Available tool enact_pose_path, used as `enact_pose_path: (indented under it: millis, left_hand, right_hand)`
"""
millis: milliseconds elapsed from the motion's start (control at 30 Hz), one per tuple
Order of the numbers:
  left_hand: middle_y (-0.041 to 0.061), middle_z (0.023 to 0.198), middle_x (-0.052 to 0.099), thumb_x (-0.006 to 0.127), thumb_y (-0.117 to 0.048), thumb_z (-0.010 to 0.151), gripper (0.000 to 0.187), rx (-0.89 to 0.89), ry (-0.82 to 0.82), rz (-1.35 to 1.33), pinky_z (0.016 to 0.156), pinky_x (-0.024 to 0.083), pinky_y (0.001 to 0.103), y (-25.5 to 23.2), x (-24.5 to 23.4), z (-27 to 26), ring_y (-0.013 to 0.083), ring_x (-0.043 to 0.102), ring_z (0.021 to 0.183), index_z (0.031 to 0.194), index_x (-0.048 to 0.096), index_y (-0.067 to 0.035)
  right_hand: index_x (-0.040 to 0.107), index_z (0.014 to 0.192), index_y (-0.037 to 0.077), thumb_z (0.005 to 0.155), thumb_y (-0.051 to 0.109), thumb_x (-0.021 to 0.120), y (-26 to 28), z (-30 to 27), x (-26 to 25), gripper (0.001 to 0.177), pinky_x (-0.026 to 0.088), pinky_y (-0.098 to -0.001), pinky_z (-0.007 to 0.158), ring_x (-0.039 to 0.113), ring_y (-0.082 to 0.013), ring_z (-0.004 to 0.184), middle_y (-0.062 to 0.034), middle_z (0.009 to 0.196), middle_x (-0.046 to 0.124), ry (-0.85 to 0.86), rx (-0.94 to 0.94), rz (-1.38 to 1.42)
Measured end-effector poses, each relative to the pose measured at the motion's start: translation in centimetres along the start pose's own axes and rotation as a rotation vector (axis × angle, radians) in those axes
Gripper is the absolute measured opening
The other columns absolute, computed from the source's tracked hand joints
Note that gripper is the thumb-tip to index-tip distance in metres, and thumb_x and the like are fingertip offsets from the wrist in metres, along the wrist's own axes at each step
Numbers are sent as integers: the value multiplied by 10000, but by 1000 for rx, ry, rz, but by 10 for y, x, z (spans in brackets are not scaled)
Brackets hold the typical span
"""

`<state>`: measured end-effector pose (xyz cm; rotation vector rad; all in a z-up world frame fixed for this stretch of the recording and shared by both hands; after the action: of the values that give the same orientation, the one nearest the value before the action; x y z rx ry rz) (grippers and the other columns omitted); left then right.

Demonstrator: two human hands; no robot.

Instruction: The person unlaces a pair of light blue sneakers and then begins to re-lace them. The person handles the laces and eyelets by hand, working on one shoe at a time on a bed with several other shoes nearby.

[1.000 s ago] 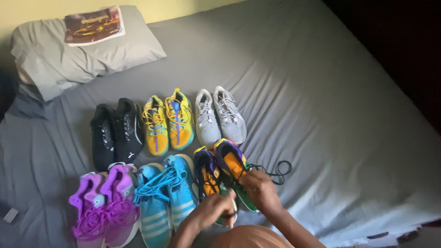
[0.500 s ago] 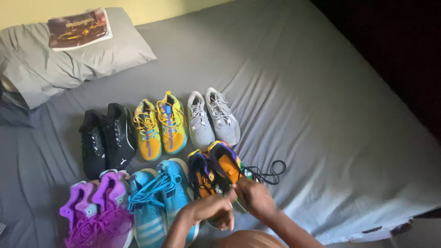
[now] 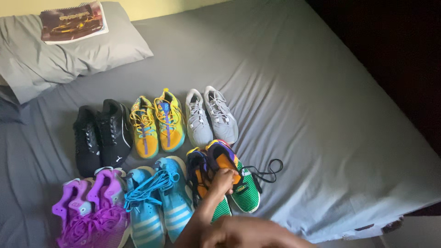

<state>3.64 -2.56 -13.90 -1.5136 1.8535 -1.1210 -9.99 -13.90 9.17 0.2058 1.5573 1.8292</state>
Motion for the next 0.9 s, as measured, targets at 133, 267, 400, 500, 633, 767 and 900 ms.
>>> enact_pose_path:
  millis: [133, 267, 400, 500, 633, 767, 900]
  left_hand:
    - [59, 882, 665, 475, -300, 1088, 360, 442, 243, 379, 702, 513, 319, -34, -13, -30, 138, 620, 749, 1099, 728, -44]
    - [-58, 1126, 774, 383, -343, 1049, 364, -9, 514, 204, 913, 482, 288, -70, -19, -84, 51, 692, 928, 1208, 646, -147]
    - [31, 977, 772, 264, -500, 1016, 607, -127, 616, -94, 830, 560, 296, -109, -1, -108, 171, 686, 718, 1065, 693, -75]
    - [80, 849, 741, 408, -444, 1060, 496, 180, 403, 154, 703, 570, 344, -144, -10, -106, 193, 597, 603, 992, 686, -39]
    - [108, 855, 699, 565, -345, 1028, 350, 656, -71, 552, 735, 543, 348, -190, -17, -85, 240, 696, 791, 1021, 649, -5]
    - [158, 1214, 614, 685, -235, 922, 456, 963, -94, 408, 987, 462, 392, -200, -11, -76, 328, 610, 1102, 1283, 511, -19]
    - [127, 1366, 582, 724, -169, 840, 574, 913, -207, 1018, 1138, 361, 531, -181, -24, -87, 364, 492, 1351, 1382, 552, -89]
  right_hand:
    - [729, 1031, 35, 816, -8, 652, -34, 5, -26, 233, 569, -364, 759, 670, -186, 820, -115, 915, 748, -232, 205, -93]
    - [741, 1037, 93, 862, 48, 662, -56, 23, -79, 197, 578, -363, 769, 723, -155, 837, -105, 939, 780, -613, 488, -297]
    - [711, 1173, 117, 964, 88, 566, -59, 36, -130, 256, 576, -428, 735, 731, -292, 792, -155, 946, 747, -766, 659, -451]
    - [653, 1269, 69, 908, 59, 612, -56, 26, -143, 364, 548, -467, 741, 698, -367, 854, -190, 974, 717, -855, 479, -632]
    - [705, 955, 86, 894, 87, 623, -77, -3, -112, 103, 587, -419, 758, 734, -314, 872, -126, 959, 725, -717, 523, -696]
    - [727, 927, 79, 809, 158, 740, -104, -22, -59, 143, 566, -431, 764, 717, -334, 882, -118, 960, 720, -643, 582, -569]
    - [743, 987, 104, 801, 190, 750, -120, -28, -31, 205, 550, -422, 732, 690, -330, 848, -125, 1005, 678, -561, 543, -646]
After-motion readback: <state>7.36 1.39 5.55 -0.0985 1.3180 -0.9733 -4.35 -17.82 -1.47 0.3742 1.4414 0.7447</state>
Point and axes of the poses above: each hand's wrist, its own z-axis towards the middle knuckle, its own x-axis out of the palm, y = z × x, the point moved 2 cm from there along z, towards the middle knuckle
